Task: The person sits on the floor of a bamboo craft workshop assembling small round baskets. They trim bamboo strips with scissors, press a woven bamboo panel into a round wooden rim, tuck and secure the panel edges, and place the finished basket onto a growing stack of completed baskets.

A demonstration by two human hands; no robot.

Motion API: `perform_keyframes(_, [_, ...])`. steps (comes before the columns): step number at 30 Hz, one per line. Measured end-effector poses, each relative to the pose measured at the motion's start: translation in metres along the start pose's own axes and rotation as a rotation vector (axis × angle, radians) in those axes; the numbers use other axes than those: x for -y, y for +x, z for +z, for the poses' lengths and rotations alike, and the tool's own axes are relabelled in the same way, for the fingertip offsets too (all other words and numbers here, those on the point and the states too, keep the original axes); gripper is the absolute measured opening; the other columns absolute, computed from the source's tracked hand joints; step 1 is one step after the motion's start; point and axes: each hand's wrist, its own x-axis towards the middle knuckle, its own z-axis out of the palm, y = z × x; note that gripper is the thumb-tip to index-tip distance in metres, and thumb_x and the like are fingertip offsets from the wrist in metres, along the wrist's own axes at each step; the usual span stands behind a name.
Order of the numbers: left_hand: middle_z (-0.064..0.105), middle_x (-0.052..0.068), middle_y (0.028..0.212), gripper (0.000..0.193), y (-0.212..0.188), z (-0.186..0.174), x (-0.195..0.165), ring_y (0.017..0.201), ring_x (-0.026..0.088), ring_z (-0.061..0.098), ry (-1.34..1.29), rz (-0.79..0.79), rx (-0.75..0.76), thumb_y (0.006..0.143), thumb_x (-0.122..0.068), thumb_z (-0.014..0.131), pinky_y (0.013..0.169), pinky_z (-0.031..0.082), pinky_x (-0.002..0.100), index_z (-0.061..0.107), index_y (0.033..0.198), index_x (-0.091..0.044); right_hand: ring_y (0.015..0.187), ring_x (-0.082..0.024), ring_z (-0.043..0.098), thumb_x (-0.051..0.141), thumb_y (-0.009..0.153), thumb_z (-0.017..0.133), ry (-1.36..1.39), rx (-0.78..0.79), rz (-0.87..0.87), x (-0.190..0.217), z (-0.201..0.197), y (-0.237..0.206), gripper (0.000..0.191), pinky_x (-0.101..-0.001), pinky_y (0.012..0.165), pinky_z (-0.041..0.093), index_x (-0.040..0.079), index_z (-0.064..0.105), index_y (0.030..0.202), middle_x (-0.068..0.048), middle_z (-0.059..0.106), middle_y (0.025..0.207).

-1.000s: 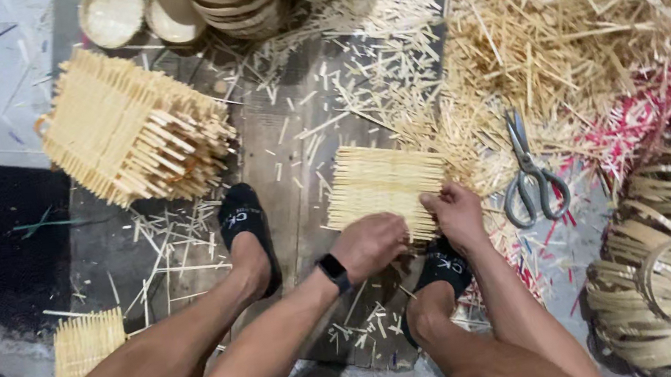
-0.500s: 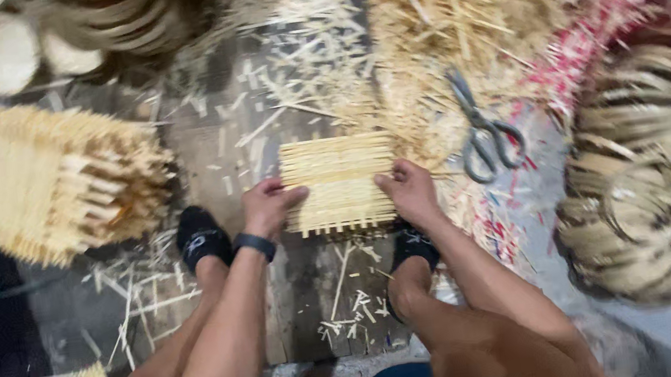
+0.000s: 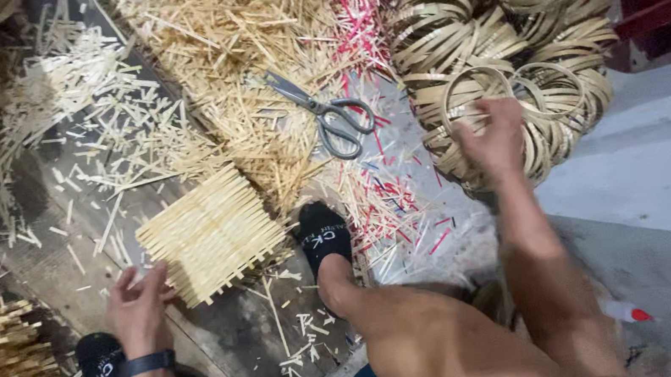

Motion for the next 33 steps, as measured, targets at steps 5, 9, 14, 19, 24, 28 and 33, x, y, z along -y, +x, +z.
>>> perform_keyframes(5, [0.069, 0.01, 0.108, 0.055, 0.001, -0.032, -0.01, 0.09, 0.019, 0.071, -0.07, 0.032, -0.083, 0.09, -0.009, 0.079, 0.069, 0.059, 0.027, 0.051, 0.137, 0.0, 0.074, -0.023, 0.07, 0.025, 0.082, 0.085, 0.257, 0.185, 0.877, -0.08, -0.007, -0.001, 0.033, -0.0374, 0.069, 0.056, 0.0, 0.069, 0.099, -0.011, 0.071, 0.083])
perform_keyframes(9, [0.068, 0.01, 0.117, 0.038, -0.005, -0.034, -0.027, 0.099, 0.018, 0.072, -0.11, 0.237, -0.169, 0.098, -0.004, 0.078, 0.077, 0.061, 0.029, 0.06, 0.13, 0.003, 0.072, -0.024, 0.071, 0.017, 0.087, 0.08, 0.25, 0.063, 0.571, -0.09, 0.008, 0.001, 0.018, -0.0357, 0.07, 0.057, 0.001, 0.073, 0.091, -0.011, 0.074, 0.081])
perform_keyframes(14, [0.068, 0.014, 0.122, 0.027, -0.035, -0.014, -0.076, 0.112, 0.021, 0.07, 0.179, 0.646, -0.236, 0.105, 0.001, 0.076, 0.095, 0.061, 0.031, 0.063, 0.128, 0.005, 0.079, -0.03, 0.071, 0.014, 0.105, 0.058, 0.143, 0.115, 0.542, -0.042, -0.017, 0.026, 0.015, -0.0434, 0.069, 0.054, 0.004, 0.062, 0.116, -0.018, 0.07, 0.09])
perform_keyframes(19, [0.067, 0.012, 0.119, 0.017, -0.081, 0.053, -0.134, 0.107, 0.017, 0.066, 0.077, 0.802, 0.066, 0.108, -0.006, 0.075, 0.097, 0.057, 0.03, 0.066, 0.121, 0.001, 0.096, -0.032, 0.068, 0.009, 0.101, 0.061, 0.132, 0.184, 0.064, 0.051, -0.039, 0.059, 0.012, -0.0455, 0.085, 0.055, 0.011, 0.07, 0.108, -0.014, 0.07, 0.103])
perform_keyframes(24, [0.074, 0.004, 0.108, 0.017, -0.126, 0.112, -0.164, 0.096, 0.011, 0.069, 0.121, 0.643, 0.352, 0.099, -0.016, 0.072, 0.084, 0.058, 0.026, 0.073, 0.113, -0.005, 0.09, -0.034, 0.067, 0.011, 0.095, 0.07, 0.321, 0.152, -0.329, 0.138, -0.051, 0.064, 0.012, -0.0417, 0.075, 0.053, 0.007, 0.068, 0.106, -0.014, 0.067, 0.1])
perform_keyframes(28, [0.076, 0.003, 0.1, 0.022, -0.129, 0.147, -0.168, 0.09, 0.009, 0.07, 0.055, 0.518, 0.442, 0.098, -0.02, 0.071, 0.076, 0.057, 0.022, 0.075, 0.114, -0.005, 0.087, -0.033, 0.065, 0.012, 0.094, 0.074, 0.518, 0.196, -0.584, 0.198, -0.073, 0.069, 0.011, -0.0436, 0.077, 0.052, 0.005, 0.068, 0.1, -0.012, 0.066, 0.092])
perform_keyframes(33, [0.077, 0.001, 0.102, 0.047, -0.118, 0.189, -0.159, 0.086, 0.007, 0.067, -0.116, 0.334, 0.728, 0.103, -0.041, 0.053, 0.071, 0.054, 0.023, 0.074, 0.119, -0.002, 0.084, -0.029, 0.067, 0.014, 0.087, 0.076, 0.806, 0.535, -0.766, 0.251, -0.093, 0.08, 0.013, -0.0398, 0.074, 0.053, 0.008, 0.074, 0.098, -0.009, 0.067, 0.088])
